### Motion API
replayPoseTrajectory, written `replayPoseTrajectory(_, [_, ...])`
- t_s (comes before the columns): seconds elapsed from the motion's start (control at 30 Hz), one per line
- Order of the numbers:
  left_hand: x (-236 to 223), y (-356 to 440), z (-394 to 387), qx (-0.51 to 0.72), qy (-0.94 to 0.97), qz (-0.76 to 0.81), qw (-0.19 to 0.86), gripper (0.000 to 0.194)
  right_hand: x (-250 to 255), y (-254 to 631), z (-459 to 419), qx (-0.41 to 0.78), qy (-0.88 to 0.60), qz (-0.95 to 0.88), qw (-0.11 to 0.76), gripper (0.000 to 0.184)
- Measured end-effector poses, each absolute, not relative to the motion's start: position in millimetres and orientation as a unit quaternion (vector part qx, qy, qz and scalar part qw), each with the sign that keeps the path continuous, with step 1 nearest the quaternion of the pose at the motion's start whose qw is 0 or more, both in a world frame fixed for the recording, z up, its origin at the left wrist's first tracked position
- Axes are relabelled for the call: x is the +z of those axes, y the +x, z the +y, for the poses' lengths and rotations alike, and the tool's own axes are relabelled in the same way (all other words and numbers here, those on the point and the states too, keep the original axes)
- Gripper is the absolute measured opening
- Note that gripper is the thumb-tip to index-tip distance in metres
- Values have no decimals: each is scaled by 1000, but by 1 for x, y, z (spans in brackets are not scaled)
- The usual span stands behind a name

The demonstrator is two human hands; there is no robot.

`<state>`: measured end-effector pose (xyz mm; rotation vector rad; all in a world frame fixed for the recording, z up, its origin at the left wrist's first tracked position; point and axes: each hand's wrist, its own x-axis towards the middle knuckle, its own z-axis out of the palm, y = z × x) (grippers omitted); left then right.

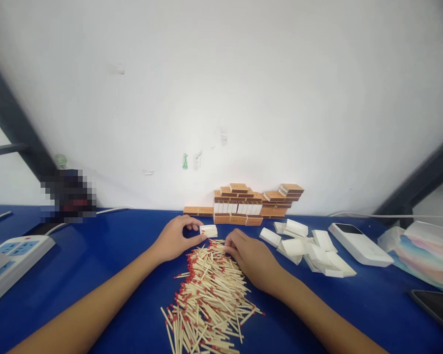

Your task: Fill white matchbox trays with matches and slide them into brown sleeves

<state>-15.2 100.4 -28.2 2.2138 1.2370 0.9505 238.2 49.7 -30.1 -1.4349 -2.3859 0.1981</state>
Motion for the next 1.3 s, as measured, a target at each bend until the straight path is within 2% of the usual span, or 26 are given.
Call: replayPoseTrajectory(1.3, [-27, -13, 98, 340, 810, 437, 192, 29, -29, 241, 50, 83, -502, -841, 182, 12])
